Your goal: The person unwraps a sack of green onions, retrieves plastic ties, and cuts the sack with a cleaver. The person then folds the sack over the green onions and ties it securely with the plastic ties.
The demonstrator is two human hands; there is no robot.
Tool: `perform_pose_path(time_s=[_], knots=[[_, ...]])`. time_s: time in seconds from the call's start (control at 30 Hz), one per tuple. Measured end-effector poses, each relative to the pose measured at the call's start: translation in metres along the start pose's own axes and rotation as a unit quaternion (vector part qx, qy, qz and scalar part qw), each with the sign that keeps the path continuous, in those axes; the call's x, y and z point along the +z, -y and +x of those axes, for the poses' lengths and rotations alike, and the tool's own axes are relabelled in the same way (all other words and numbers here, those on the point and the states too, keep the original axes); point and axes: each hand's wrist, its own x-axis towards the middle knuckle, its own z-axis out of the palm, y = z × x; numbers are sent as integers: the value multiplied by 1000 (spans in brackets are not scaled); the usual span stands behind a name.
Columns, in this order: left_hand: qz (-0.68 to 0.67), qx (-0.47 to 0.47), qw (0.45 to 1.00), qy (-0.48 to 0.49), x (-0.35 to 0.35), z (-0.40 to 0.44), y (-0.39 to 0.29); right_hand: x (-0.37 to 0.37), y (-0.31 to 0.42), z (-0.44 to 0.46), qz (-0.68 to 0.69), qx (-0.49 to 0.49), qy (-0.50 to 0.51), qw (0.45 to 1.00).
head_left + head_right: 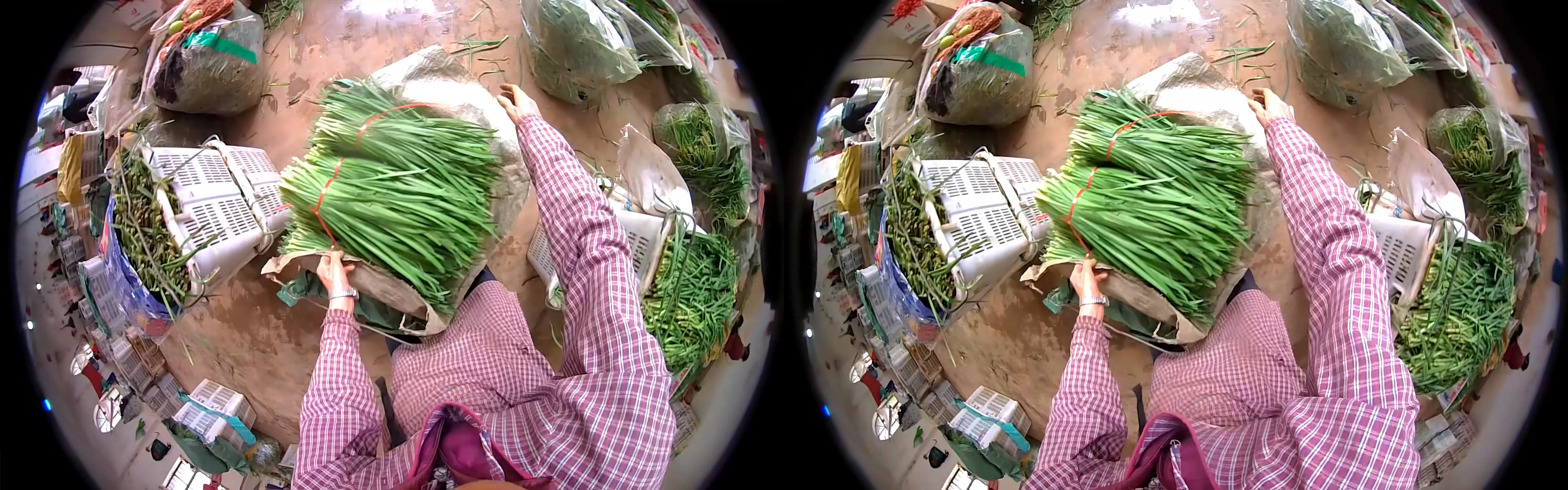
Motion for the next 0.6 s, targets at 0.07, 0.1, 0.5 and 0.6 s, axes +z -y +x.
perform_pose_path(time_s=[0.07,0.1,0.5,0.6], knots=[[26,-2,999,-29,0,-3,2,5,-12,36,-94,-40,32,994],[28,-12,999,-44,3,-4,2,10,-14,57,-92,-42,35,994],[5,-6,993,-121,14,-5,11,89,-39,161,-156,-162,127,966],[19,-15,993,-116,14,-6,6,60,-2,151,-117,-206,80,968]])
